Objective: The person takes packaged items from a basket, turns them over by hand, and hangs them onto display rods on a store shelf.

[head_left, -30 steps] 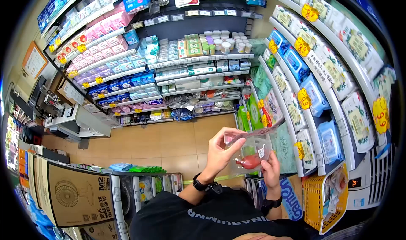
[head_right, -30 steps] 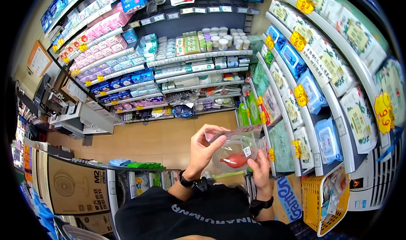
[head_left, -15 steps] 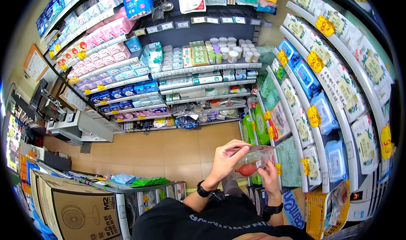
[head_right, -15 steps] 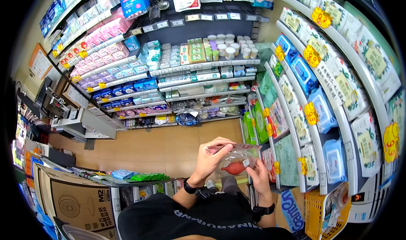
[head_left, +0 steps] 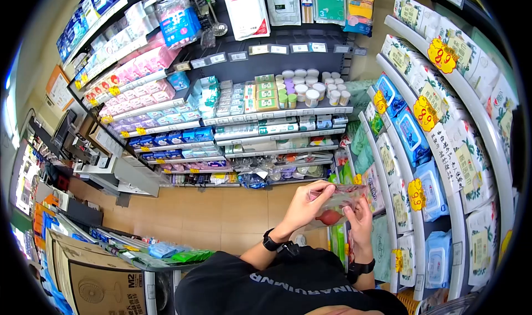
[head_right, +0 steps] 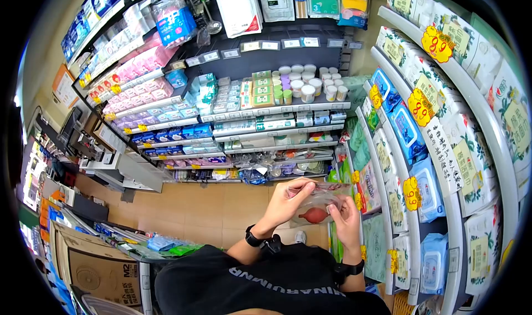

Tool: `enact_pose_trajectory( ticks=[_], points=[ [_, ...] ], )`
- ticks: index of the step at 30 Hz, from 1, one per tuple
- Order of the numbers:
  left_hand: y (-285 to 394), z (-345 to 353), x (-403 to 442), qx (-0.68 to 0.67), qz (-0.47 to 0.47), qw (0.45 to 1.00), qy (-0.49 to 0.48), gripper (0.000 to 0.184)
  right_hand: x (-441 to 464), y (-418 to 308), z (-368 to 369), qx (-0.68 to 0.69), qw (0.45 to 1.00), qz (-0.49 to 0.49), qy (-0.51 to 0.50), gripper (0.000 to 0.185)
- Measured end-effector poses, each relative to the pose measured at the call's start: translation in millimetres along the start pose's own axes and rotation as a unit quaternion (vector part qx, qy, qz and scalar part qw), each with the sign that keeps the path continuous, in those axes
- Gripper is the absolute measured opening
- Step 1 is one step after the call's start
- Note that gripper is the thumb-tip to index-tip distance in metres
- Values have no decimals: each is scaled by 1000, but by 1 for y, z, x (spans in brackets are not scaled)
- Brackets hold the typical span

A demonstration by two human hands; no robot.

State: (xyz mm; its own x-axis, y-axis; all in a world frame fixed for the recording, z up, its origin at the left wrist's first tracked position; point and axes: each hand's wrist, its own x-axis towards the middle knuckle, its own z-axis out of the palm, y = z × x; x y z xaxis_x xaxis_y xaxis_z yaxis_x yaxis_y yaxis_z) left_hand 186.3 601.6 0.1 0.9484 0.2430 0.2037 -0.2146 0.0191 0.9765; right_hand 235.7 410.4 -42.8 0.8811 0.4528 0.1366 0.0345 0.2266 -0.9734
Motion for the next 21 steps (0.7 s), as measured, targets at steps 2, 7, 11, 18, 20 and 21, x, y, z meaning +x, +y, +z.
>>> enact_pose_trajectory(
  ticks=[2,7,11,18,20,21],
  points=[
    [-6,8,18,-14,-14,1000,-4,26,15,-1,-10,-3,1000,5,9,23],
    [-12,20,59,-61,-33,998,3,24,51,5,-33,-4,1000,5,20,20],
    [-21,23,93,-51,-46,998,15,23,76,4,-42,-3,998,23,58,19],
    [-27,17,146,-37,-28,999,25,19,135,14,-49,-1,997,26,68,17],
    [-31,13,163,-33,-35,998,34,19,153,13,-46,9,997,33,73,17],
    [-33,12,174,-28,-38,998,42,19,164,13,-45,19,996,38,80,16]
  ],
)
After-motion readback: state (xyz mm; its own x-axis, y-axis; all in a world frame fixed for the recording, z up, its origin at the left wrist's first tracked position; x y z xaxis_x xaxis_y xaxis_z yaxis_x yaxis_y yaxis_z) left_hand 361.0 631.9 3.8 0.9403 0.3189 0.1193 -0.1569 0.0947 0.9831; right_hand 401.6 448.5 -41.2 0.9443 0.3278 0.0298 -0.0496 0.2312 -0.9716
